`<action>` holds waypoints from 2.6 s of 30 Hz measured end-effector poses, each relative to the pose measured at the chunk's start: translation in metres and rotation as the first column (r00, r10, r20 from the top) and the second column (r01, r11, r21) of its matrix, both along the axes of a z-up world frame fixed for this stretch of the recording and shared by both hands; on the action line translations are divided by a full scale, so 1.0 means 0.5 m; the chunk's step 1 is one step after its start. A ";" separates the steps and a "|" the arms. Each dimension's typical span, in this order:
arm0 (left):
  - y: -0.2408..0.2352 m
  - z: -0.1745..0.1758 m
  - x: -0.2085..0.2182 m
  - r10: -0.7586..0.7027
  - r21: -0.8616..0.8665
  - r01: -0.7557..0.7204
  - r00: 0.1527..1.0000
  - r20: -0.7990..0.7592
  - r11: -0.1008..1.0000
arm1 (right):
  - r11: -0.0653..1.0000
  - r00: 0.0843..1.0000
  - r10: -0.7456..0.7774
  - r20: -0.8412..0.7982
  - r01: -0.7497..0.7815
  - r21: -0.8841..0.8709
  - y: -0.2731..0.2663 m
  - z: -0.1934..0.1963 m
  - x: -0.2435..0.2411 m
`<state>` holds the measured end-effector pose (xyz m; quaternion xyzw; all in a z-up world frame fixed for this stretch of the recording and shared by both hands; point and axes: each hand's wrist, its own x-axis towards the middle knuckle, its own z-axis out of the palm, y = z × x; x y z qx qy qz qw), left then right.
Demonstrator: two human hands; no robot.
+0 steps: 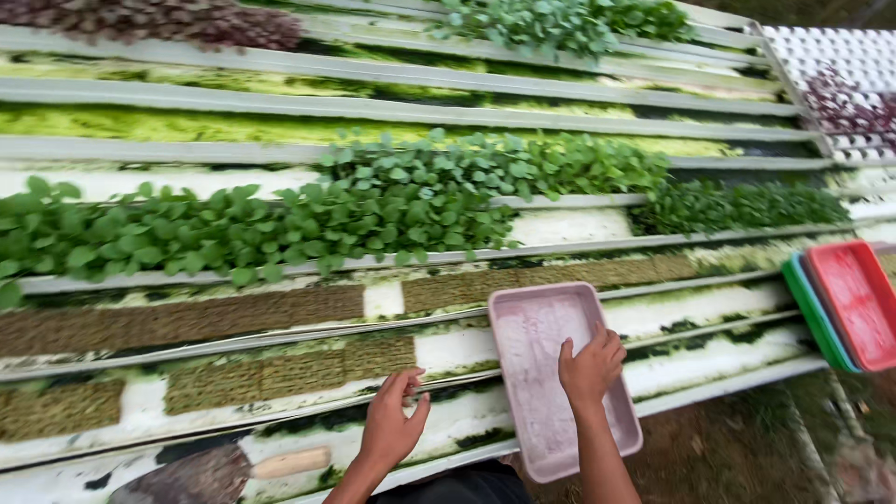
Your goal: The person uses a trowel to lift square seedling blocks from a red tray and places them into rows in a hydroponic setup, then refills a beige tray with more seedling blocks using the trowel.
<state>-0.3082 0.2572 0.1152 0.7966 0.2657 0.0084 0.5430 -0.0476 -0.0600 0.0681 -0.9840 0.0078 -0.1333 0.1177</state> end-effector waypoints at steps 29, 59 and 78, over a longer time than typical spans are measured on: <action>-0.966 -0.005 0.782 -0.305 -0.246 0.270 0.945 -0.117 0.931 | 0.776 0.953 -0.139 -0.270 0.274 0.568 -1.069 0.068 0.204; -1.960 -0.229 1.524 -0.138 -0.489 0.178 0.983 0.118 0.854 | 0.918 0.988 -0.027 -0.149 0.083 0.388 -2.052 0.007 1.158; -2.153 -0.260 1.671 0.233 0.102 -0.224 0.968 -0.089 0.969 | 0.884 0.867 0.415 -0.276 -0.312 0.348 -2.112 -0.168 1.556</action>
